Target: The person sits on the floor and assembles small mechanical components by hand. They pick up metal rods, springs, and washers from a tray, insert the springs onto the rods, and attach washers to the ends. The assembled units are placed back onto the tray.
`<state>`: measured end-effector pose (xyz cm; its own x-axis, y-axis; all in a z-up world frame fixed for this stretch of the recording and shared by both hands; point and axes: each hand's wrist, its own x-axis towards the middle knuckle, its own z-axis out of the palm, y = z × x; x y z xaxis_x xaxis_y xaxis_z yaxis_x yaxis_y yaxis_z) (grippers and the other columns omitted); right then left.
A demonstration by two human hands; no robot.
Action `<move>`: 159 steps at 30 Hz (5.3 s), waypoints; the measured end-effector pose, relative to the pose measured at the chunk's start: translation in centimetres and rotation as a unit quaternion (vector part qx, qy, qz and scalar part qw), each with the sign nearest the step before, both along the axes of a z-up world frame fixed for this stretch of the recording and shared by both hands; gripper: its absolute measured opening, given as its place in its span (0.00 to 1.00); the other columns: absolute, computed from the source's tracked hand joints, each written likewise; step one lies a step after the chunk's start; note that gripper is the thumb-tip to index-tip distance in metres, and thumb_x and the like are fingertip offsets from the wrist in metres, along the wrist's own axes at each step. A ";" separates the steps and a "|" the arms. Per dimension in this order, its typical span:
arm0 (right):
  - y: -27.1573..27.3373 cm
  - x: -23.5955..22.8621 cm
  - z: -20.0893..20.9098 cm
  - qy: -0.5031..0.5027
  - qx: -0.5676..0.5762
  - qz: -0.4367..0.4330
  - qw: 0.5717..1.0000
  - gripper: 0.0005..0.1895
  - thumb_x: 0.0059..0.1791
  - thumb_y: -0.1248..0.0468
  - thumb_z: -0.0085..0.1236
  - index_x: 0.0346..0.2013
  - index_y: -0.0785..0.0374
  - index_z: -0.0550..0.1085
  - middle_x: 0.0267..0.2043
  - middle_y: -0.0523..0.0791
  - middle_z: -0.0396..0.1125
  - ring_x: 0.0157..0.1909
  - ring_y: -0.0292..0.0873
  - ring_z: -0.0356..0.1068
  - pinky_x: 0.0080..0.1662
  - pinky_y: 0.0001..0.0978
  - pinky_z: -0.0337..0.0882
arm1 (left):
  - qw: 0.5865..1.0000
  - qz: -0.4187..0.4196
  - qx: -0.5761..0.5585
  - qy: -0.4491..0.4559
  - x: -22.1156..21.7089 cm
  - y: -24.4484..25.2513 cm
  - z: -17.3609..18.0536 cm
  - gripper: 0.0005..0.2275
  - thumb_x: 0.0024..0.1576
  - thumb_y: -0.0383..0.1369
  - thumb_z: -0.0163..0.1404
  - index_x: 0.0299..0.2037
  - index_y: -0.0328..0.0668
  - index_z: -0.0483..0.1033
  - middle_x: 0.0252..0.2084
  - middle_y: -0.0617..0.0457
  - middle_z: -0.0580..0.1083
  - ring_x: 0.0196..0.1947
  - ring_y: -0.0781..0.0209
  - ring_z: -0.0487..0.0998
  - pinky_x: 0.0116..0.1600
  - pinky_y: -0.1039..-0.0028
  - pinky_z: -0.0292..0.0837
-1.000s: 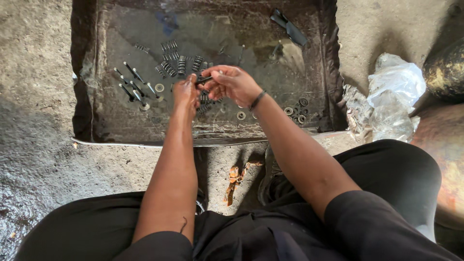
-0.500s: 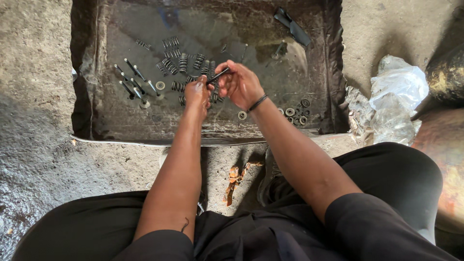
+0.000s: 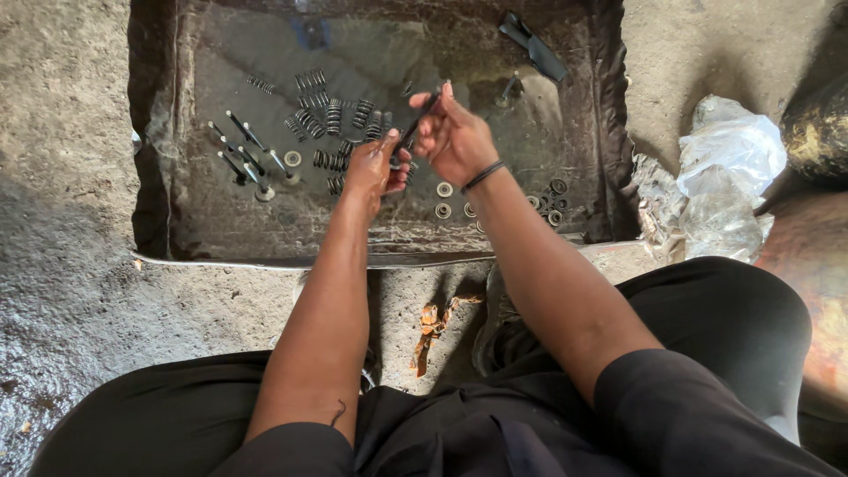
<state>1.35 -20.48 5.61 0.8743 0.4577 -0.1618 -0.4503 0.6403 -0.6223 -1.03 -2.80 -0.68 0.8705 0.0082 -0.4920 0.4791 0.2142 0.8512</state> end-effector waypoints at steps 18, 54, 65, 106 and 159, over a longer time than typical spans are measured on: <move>-0.1 1.8 -1.6 -0.146 -0.199 -0.122 0.961 0.08 0.51 0.67 0.65 0.32 0.60 0.72 0.24 0.39 0.65 0.21 0.33 0.62 0.26 0.26 0.61 | 0.970 -0.126 -0.151 -0.144 -0.4 -0.4 0.4 0.08 0.65 0.36 0.50 0.39 0.42 0.76 0.34 0.58 0.76 0.34 0.68 0.77 0.41 0.72 0.76; -1.7 3.5 -4.1 -0.117 -0.308 -0.107 0.938 0.05 0.49 0.67 0.61 0.36 0.60 0.72 0.28 0.41 0.71 0.19 0.33 0.65 0.22 0.25 0.60 | 0.986 -0.080 -0.084 -0.121 1.3 -3.2 -0.7 0.07 0.62 0.31 0.51 0.36 0.34 0.77 0.27 0.50 0.76 0.23 0.63 0.77 0.27 0.74 0.75; -2.9 1.5 -3.3 -0.115 -0.343 0.016 0.932 0.04 0.49 0.67 0.64 0.34 0.61 0.75 0.27 0.42 0.72 0.24 0.34 0.70 0.25 0.26 0.64 | 0.984 0.169 -0.004 -0.049 3.8 -0.6 -4.4 0.06 0.56 0.31 0.59 0.33 0.41 0.74 0.24 0.58 0.73 0.18 0.66 0.74 0.19 0.77 0.65; 1.0 -3.3 0.0 -0.358 -0.584 -0.049 0.727 0.11 0.50 0.58 0.61 0.36 0.65 0.77 0.27 0.47 0.71 0.27 0.39 0.70 0.30 0.36 0.68 | 0.987 -0.041 0.087 -0.125 -1.8 1.2 2.9 0.21 0.59 0.48 0.62 0.34 0.32 0.80 0.26 0.54 0.72 0.22 0.68 0.69 0.27 0.76 0.65; -9.5 3.4 -27.3 0.215 -0.418 -0.029 0.882 0.04 0.52 0.58 0.54 0.37 0.51 0.74 0.26 0.40 0.65 0.24 0.43 0.71 0.22 0.39 0.62 | 0.957 0.246 -0.155 -0.022 3.2 2.5 -16.1 0.08 0.53 0.32 0.46 0.35 0.40 0.78 0.19 0.53 0.66 0.15 0.61 0.65 0.20 0.68 0.63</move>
<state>4.78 -29.94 -21.70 0.6688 -0.0220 -0.7431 -0.7405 0.0693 -0.6685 2.15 -0.30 -16.81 0.8187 0.2817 -0.5003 0.2208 0.6499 0.7272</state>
